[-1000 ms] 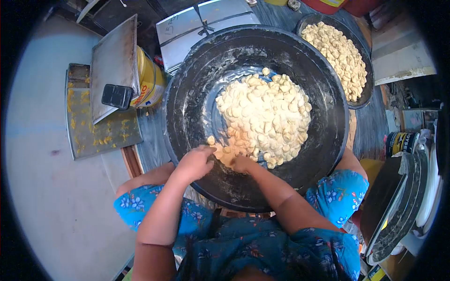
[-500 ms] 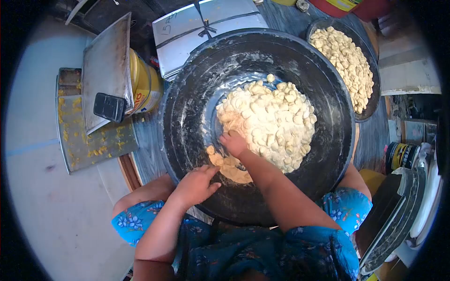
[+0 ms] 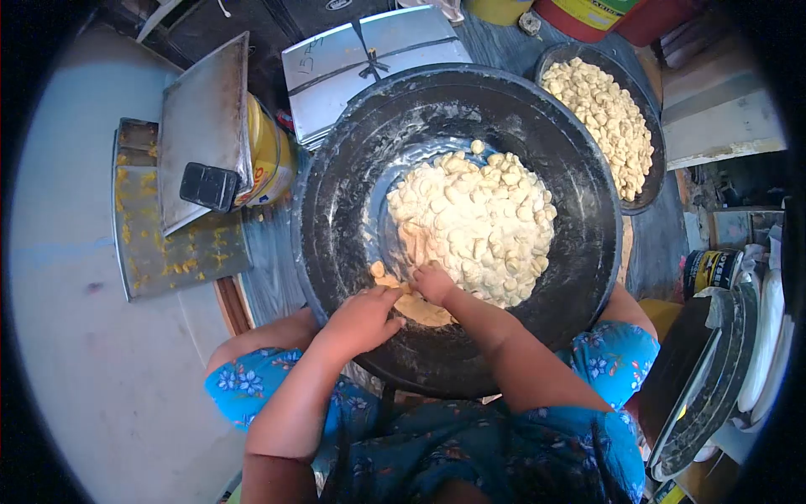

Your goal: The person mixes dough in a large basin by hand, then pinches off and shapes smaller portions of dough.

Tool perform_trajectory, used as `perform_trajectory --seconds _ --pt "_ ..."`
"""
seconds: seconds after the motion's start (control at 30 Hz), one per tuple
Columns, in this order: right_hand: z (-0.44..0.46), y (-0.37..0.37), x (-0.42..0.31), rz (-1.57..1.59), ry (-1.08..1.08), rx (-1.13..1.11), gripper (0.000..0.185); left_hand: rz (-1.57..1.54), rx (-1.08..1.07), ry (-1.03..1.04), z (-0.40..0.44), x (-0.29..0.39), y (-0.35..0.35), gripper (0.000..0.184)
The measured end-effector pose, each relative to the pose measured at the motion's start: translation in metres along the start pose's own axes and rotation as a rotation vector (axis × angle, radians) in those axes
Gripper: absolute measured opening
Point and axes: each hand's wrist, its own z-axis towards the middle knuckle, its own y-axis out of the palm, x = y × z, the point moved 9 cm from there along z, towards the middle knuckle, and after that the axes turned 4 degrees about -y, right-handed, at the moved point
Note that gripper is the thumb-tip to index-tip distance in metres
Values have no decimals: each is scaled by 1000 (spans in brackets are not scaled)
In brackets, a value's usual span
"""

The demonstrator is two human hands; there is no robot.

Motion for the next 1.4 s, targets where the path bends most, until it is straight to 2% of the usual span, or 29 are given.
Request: perform_trajectory --seconds 0.03,0.07,0.13,0.17,0.23,0.27,0.33,0.37,0.43,0.53,0.57,0.6,0.67,0.8,0.83,0.9,0.97,1.03,1.07,1.13,1.17,1.27,1.3,1.4 --pt "-10 -12 -1 111 58 5 23 4 -10 -6 -1 3 -2 50" --pt "-20 -26 6 405 176 68 27 6 -20 -12 -3 5 -4 50" --pt "-38 -45 24 992 411 194 37 10 101 5 -2 1 -7 52" --pt "-40 -49 27 1173 460 182 55 12 162 10 0 -4 -7 53" --pt "-54 -130 -16 1626 346 80 56 -124 448 51 3 -10 -17 53" --pt "-59 -164 -33 1740 256 136 56 -188 592 72 -2 -10 -26 54" --pt "-66 -220 -62 1957 53 255 58 -859 397 -10 -7 -1 -26 49" --pt "-74 -239 -63 1706 56 327 53 -1186 277 -46 -9 6 -22 46" --pt "-92 -275 -65 1208 69 460 43 -1330 242 27 -5 -1 -24 38" --pt "-129 -287 -49 1114 279 394 30 -1555 244 118 -14 3 -31 30" --pt "-142 -291 -50 1337 242 489 29 -1610 231 147 -18 4 -35 29" --pt "-152 -302 -55 1173 186 536 31 -1667 220 178 -21 7 -37 27" --pt "-172 -321 -73 845 80 611 38 -1588 211 181 -26 20 -37 27" --pt "-180 -335 -115 588 -77 854 44 -1444 35 280 -27 52 -20 27" --pt "-175 -333 -118 688 -132 768 36 -1389 14 292 -28 58 -18 26" --pt "-174 -325 -95 1012 -4 838 25 -1247 36 299 -26 56 -21 22" --pt "-174 -311 -74 1329 132 891 18 -1231 30 280 -21 50 -24 22" --pt "-185 -307 -54 1330 204 917 17 -1164 59 266 -19 46 -29 17" --pt "-188 -305 -45 1332 242 928 18 -1272 86 236 -18 41 -32 15" --pt "-197 -319 -34 1261 197 1073 21 -1489 142 168 -29 45 -43 12" --pt "-197 -319 -31 1255 211 999 16 -1495 133 220 -17 26 -36 14" --pt "-187 -339 -66 776 26 923 19 -1428 121 115 -12 30 -27 21" --pt "-183 -340 -79 714 -22 908 23 -1422 147 160 -15 41 -29 33" --pt "-176 -331 -100 583 -86 831 29 -1327 152 170 -19 60 -27 40"
